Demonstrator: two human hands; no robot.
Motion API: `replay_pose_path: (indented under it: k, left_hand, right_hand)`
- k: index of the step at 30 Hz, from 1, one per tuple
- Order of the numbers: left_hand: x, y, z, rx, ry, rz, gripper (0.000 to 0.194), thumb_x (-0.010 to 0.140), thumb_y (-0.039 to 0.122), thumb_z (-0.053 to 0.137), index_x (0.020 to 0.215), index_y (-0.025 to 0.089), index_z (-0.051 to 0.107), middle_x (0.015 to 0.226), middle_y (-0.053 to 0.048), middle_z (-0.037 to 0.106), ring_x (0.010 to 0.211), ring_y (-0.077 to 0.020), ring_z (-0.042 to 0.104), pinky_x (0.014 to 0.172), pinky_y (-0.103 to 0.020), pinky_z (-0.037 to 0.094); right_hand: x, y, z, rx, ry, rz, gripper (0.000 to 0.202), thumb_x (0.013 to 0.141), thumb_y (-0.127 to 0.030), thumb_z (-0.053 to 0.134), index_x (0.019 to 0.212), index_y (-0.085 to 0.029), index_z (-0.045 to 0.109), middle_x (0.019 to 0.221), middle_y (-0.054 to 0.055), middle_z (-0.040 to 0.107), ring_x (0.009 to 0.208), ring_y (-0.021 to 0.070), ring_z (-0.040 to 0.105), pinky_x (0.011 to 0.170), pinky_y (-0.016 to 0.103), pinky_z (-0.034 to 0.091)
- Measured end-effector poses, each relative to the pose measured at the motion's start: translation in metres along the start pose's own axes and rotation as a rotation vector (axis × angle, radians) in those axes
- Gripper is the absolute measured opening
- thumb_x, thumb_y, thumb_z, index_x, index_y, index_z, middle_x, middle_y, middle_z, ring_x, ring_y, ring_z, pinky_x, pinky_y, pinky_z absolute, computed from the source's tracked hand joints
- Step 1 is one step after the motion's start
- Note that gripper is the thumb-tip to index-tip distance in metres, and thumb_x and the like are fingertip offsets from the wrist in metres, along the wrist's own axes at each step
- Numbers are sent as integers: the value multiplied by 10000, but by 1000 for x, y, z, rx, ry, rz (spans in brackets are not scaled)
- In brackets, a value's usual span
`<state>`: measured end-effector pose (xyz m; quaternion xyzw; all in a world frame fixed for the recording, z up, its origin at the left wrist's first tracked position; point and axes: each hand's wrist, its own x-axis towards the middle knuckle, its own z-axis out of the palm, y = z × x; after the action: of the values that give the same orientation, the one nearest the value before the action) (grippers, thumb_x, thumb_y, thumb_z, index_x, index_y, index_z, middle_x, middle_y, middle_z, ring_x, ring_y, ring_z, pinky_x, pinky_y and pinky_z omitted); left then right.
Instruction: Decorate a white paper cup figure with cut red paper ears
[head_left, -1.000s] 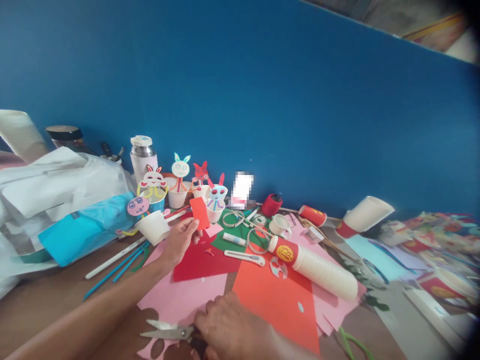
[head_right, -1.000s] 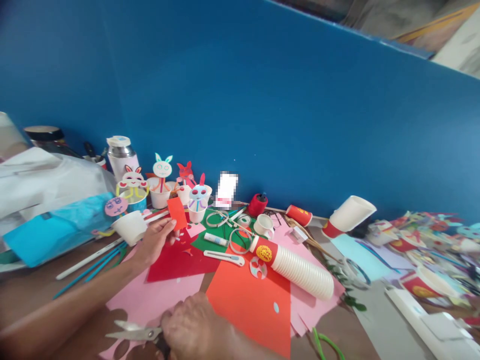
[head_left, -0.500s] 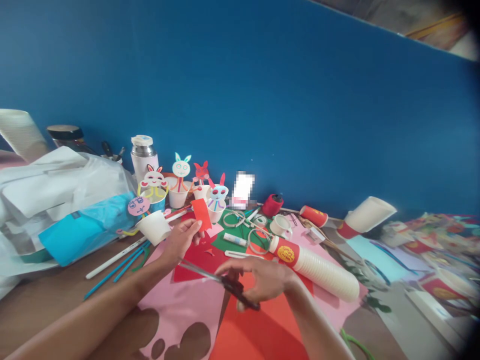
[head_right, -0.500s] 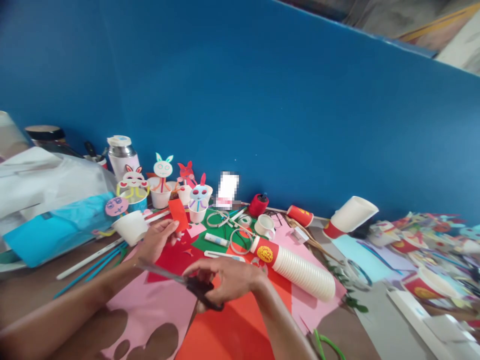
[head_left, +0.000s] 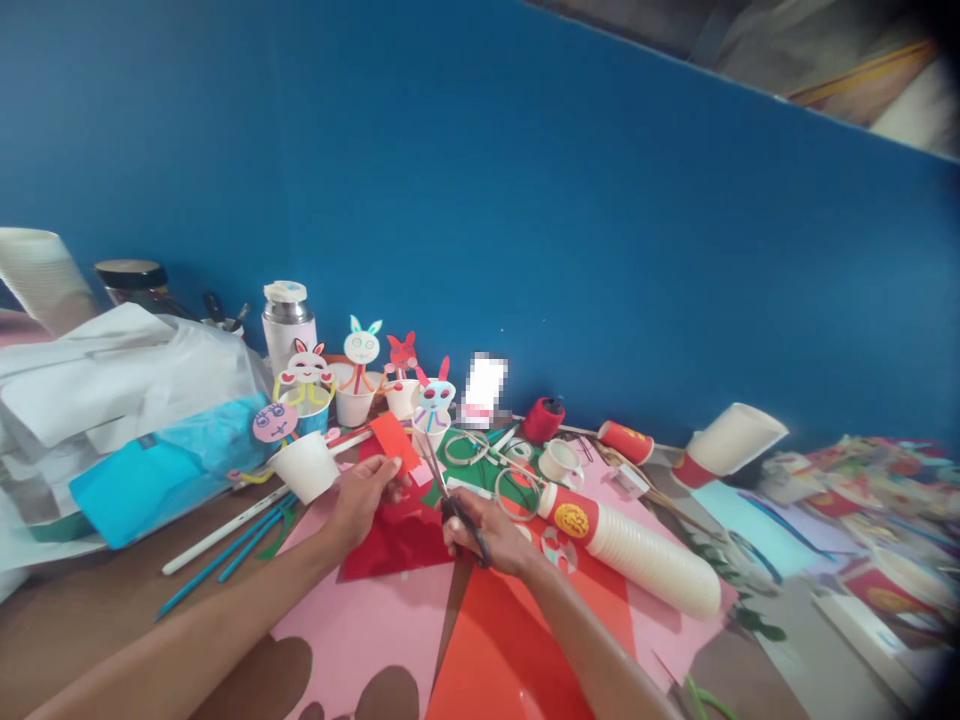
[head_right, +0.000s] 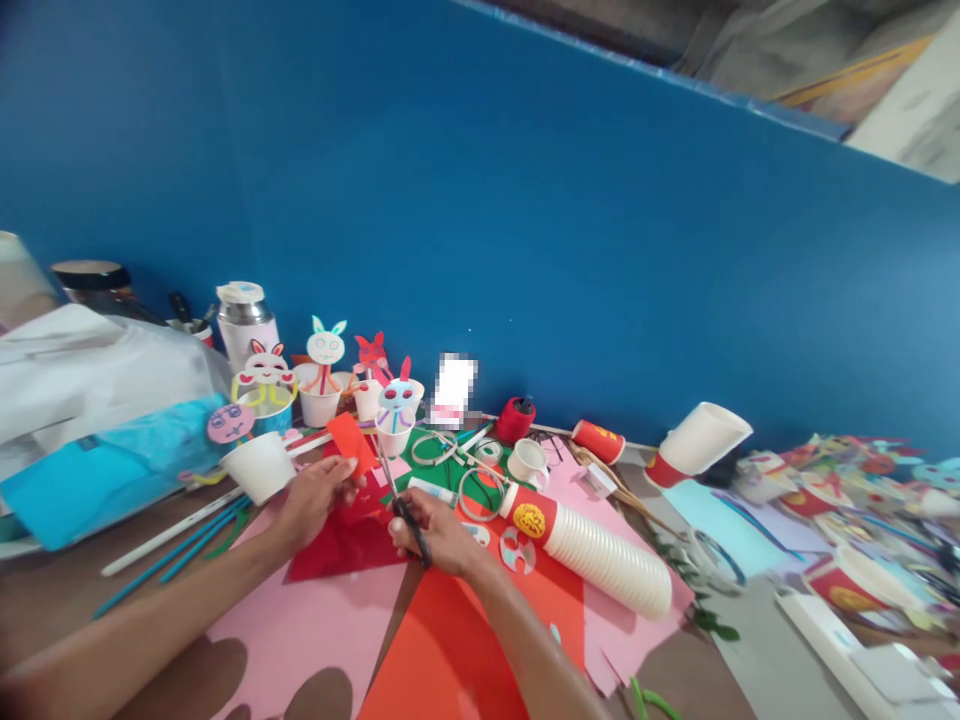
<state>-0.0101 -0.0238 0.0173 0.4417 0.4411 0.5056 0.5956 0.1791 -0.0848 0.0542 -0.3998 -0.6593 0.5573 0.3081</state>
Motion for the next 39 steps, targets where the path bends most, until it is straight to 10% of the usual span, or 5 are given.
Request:
replay_pose_path:
  k: [13,39]
  left_hand:
    - [-15,26,13,-117,16,-4,266,654,380,612,595,147,499,504,35,547,389,-59,430,418,-188,313]
    - [-22,14,15,-69,-73,-61,226,716,355,573,577,183,524,476,37,539,425,-91,465,449,-205,327]
  right_hand:
    - [4,19,22,22,27,20,423,767,-589,466,902,-190,425,691,-26,487,558,105,534,535,230,435]
    - [8,39,37,156,83,-29,397,770,-559,495,932,-200,438,692,-13,526,527,111,520,506,242,417]
